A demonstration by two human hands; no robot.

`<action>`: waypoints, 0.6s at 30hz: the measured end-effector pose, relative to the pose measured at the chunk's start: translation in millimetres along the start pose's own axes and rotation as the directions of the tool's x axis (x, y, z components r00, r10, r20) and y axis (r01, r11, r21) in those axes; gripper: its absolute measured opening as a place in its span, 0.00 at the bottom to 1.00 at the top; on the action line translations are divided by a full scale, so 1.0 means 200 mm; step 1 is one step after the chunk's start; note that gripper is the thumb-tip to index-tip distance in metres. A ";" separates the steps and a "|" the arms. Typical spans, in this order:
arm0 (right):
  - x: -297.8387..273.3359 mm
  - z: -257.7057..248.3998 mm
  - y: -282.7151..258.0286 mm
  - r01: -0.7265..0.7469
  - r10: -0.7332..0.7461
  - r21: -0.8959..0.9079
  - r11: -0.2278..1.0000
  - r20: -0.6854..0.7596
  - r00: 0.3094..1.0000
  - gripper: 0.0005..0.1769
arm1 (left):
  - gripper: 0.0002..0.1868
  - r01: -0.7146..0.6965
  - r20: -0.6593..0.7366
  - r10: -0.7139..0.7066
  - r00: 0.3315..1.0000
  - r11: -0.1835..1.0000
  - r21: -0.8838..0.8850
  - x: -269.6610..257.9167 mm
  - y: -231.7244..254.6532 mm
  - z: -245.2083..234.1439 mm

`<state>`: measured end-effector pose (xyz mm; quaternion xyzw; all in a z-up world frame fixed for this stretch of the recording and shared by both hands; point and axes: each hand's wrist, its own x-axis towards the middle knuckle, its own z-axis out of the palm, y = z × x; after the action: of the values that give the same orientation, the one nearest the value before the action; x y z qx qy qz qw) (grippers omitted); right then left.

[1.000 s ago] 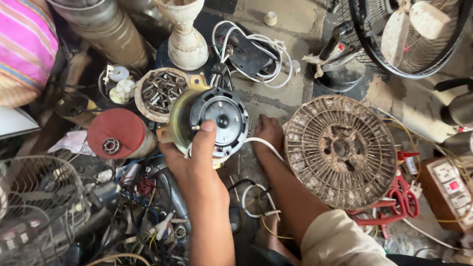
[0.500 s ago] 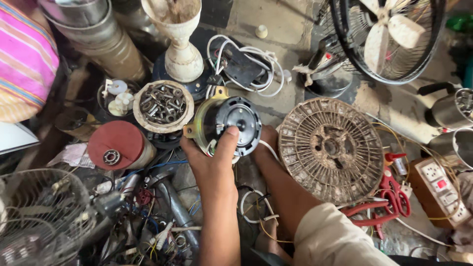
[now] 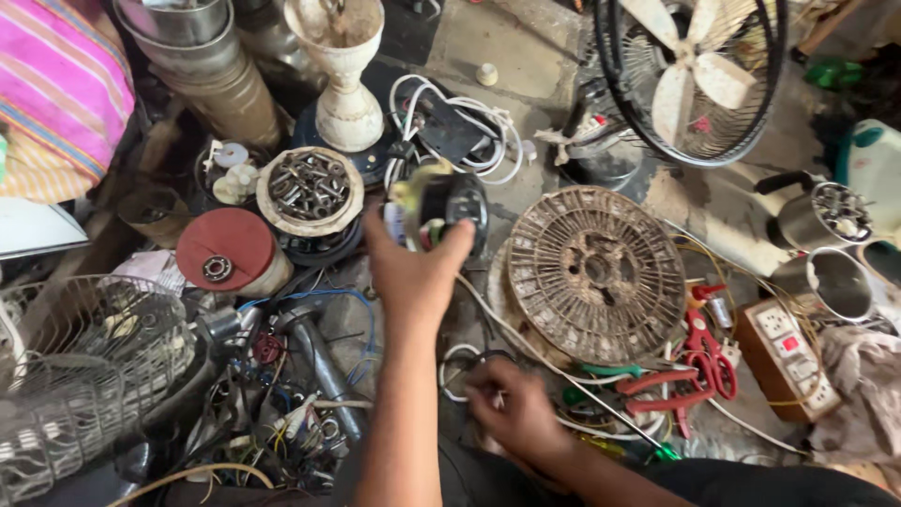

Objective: The person repairs a fan motor by holding the motor assembly, stripping and connecting wires by hand, and using pliers to secure connections while working over a cluttered electronics repair bench.

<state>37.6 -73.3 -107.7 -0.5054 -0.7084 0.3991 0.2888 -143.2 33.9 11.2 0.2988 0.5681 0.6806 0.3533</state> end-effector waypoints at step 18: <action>0.17 -0.81 -0.13 0.004 0.244 0.405 0.914 -0.557 0.794 0.11 | 0.57 -0.400 0.385 0.223 0.896 0.781 0.479 -0.46 -0.13 0.43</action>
<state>145.4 -0.9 -1.5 -0.5828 -0.4540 0.3689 0.5640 -16.9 10.4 0.1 0.5796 0.6180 0.4842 0.2182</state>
